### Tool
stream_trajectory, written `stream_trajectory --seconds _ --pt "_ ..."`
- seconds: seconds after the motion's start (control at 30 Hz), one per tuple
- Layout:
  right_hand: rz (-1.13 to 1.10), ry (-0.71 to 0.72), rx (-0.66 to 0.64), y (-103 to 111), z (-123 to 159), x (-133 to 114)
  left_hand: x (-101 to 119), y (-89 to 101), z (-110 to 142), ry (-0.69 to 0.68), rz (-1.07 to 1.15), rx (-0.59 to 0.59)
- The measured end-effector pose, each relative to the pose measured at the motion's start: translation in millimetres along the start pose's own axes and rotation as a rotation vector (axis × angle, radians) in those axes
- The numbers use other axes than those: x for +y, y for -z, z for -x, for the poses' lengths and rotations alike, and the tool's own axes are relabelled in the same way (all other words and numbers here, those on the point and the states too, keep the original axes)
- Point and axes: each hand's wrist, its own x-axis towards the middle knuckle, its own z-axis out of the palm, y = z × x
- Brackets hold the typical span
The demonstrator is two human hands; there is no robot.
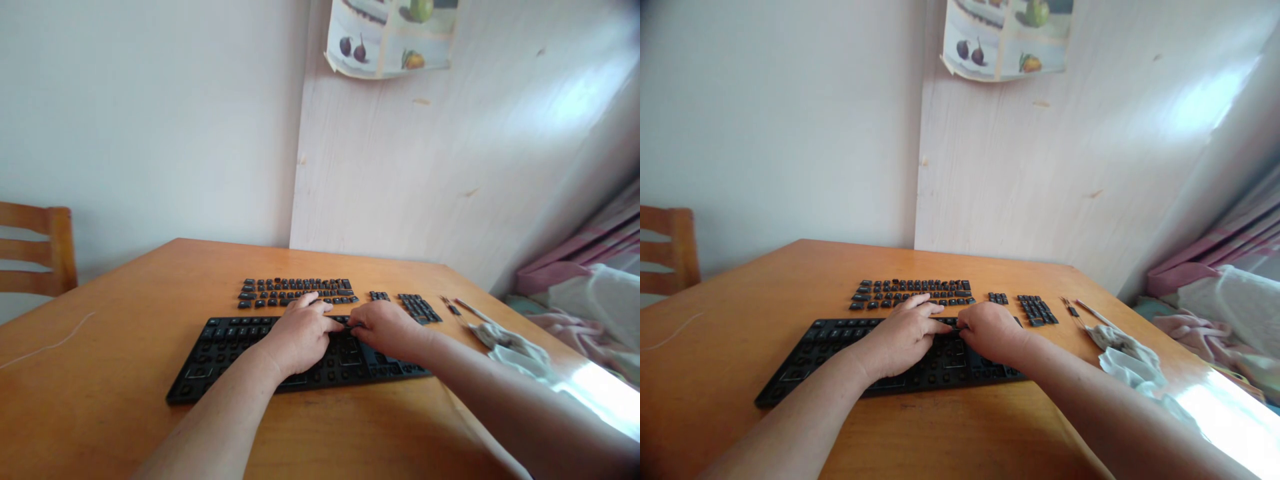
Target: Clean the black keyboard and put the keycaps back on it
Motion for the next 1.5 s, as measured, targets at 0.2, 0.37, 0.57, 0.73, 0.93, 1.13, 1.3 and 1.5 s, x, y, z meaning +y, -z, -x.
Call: stream_trajectory --seconds 0.2,0.37,0.57,0.73,0.93,1.13,1.3,1.5 --pt "0.027 -0.010 -0.019 2 -2 -5 0 -0.5 -1 0.009 0.008 -0.020" --pt "0.061 -0.018 -0.018 2 -2 -7 -2 -2.0 -1 0.014 0.009 -0.039" --pt "0.081 -0.027 -0.016 4 0 -14 -1 -3.1 -1 0.015 0.019 -0.028" --pt "0.052 -0.032 0.019 2 1 -19 0 -4.2 0 0.025 0.020 -0.007" --pt "-0.025 -0.005 0.071 5 9 -6 1 -2.0 1 -0.009 0.016 0.068" --pt "-0.038 -0.008 0.070 7 19 -5 4 0.4 0 -0.030 0.027 0.069" --pt "-0.045 0.006 0.010 7 24 -9 5 -1.7 2 -0.003 0.036 0.013" --pt "-0.228 -0.033 0.143 18 37 18 6 2.6 2 -0.036 0.029 0.056"
